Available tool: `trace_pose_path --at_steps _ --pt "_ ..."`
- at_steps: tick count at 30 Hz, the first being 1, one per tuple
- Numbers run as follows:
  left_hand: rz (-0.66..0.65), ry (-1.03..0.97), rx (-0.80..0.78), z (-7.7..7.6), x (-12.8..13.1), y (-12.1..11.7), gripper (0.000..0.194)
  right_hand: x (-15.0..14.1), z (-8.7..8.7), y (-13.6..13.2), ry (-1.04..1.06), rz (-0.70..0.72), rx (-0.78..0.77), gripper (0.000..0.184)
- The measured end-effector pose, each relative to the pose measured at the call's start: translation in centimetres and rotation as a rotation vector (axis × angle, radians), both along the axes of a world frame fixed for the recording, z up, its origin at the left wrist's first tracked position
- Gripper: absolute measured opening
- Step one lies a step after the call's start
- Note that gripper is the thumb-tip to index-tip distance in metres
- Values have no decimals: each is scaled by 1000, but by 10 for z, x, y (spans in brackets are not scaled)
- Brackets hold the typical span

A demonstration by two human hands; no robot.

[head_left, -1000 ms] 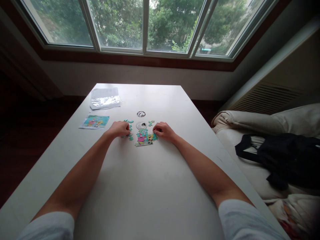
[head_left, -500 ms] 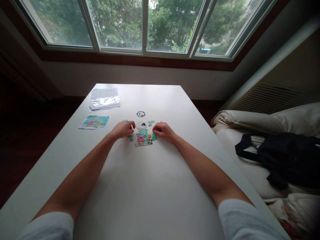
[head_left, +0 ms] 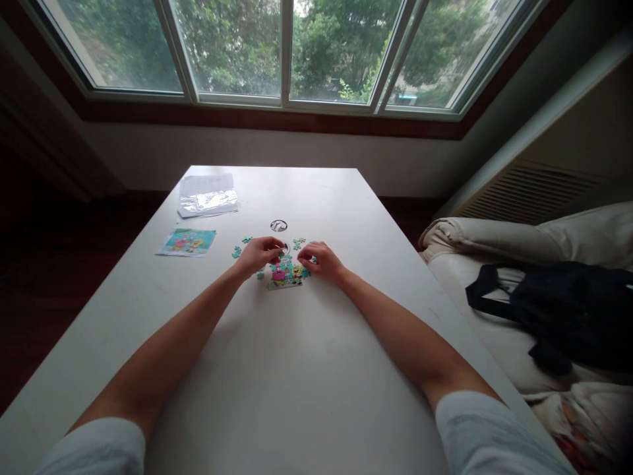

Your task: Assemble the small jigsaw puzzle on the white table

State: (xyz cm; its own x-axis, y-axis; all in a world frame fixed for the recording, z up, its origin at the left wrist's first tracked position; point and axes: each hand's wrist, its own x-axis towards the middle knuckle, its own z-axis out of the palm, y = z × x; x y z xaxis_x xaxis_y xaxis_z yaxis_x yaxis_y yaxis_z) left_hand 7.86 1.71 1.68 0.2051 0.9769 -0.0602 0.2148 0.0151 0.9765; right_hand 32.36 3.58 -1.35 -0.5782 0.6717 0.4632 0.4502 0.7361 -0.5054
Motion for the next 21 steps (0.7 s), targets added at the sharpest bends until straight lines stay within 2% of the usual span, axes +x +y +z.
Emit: trace_pose_path --at_steps 5,9,21 --pt "39 -80 7 -7 9 -3 30 -5 1 -4 10 33 -36 19" --pt "60 -41 72 -11 12 -5 30 -6 2 -5 21 52 -60 25" --pt "67 -178 108 -12 27 -16 28 -8 -2 -1 61 109 -84 33"
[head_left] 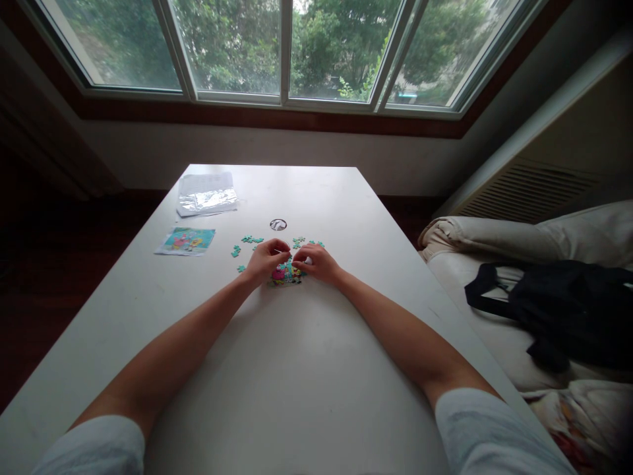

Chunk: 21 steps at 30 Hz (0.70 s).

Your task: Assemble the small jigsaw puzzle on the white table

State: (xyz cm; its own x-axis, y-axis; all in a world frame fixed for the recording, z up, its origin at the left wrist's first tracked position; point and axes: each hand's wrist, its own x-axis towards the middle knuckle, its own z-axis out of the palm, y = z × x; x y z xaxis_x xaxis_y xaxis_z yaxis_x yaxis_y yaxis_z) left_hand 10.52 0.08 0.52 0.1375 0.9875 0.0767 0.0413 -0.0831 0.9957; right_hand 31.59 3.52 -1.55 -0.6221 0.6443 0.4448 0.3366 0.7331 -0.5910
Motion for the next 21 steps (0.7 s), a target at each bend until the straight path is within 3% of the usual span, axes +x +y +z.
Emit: trace_pose_path --at_steps 6,13,16,21 --pt "-30 -105 -85 1 4 -3 35 -1 -1 -1 12 -34 10 32" --pt "-35 -47 -60 -7 2 1 33 0 -2 0 71 -66 -17 30" --pt "-44 31 33 -11 1 3 29 0 -2 0 116 -97 -40 29" --pt "20 328 186 -12 -1 0 25 -1 -1 -2 168 -110 -49 22"
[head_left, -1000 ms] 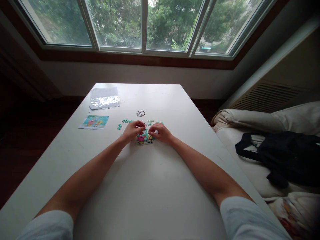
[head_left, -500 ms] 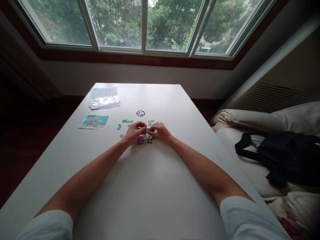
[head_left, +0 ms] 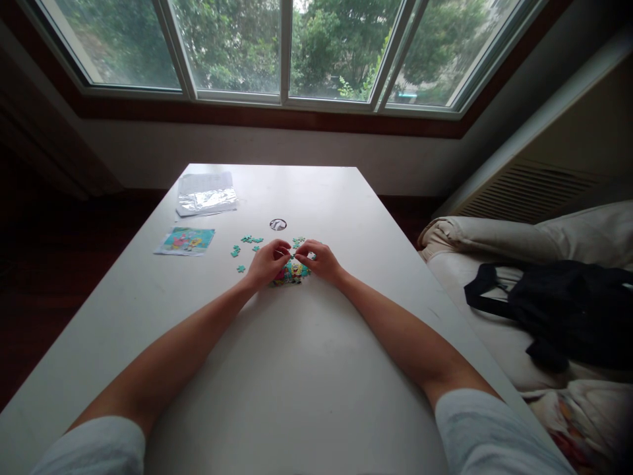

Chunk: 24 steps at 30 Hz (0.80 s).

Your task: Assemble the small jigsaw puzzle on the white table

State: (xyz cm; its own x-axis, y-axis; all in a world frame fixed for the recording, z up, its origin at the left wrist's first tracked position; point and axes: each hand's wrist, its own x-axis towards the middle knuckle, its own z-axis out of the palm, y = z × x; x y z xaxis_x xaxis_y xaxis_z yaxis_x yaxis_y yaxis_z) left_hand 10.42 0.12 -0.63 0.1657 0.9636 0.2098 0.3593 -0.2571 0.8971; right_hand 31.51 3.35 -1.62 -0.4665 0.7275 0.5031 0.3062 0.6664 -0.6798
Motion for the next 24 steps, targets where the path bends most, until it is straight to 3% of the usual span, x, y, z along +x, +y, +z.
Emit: trace_pose_path --at_steps 5,11,24 --pt "52 312 163 6 -1 -6 20 0 1 -3 29 -62 -81 20" --pt "5 629 268 5 -1 -9 17 2 -1 -3 95 -98 -210 15" --pt "-77 685 317 2 -5 -6 21 3 -10 4 -28 -80 -117 15"
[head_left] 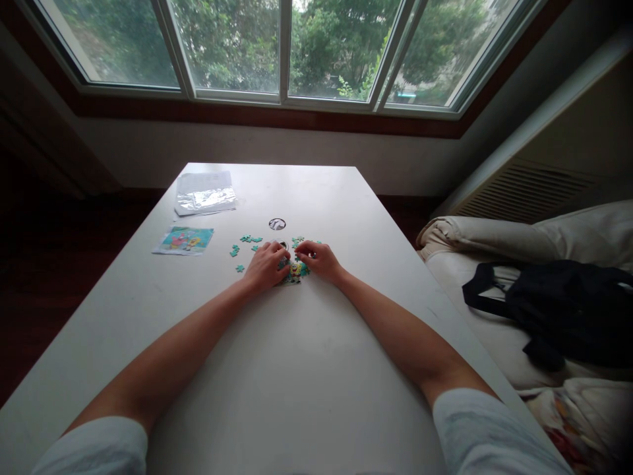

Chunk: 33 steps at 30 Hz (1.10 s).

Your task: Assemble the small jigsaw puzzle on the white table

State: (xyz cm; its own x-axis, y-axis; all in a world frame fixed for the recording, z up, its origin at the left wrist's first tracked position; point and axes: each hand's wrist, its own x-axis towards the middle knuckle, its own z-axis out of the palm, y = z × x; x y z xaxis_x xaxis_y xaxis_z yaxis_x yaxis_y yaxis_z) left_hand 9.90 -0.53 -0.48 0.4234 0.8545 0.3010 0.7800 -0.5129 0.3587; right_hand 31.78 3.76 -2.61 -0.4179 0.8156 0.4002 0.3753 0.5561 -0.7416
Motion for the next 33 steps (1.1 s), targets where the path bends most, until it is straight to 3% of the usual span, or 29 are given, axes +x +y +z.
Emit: trace_pose_path --at_steps 33 --pt "-14 45 50 -1 0 3 16 1 2 5 -295 -18 141 10"
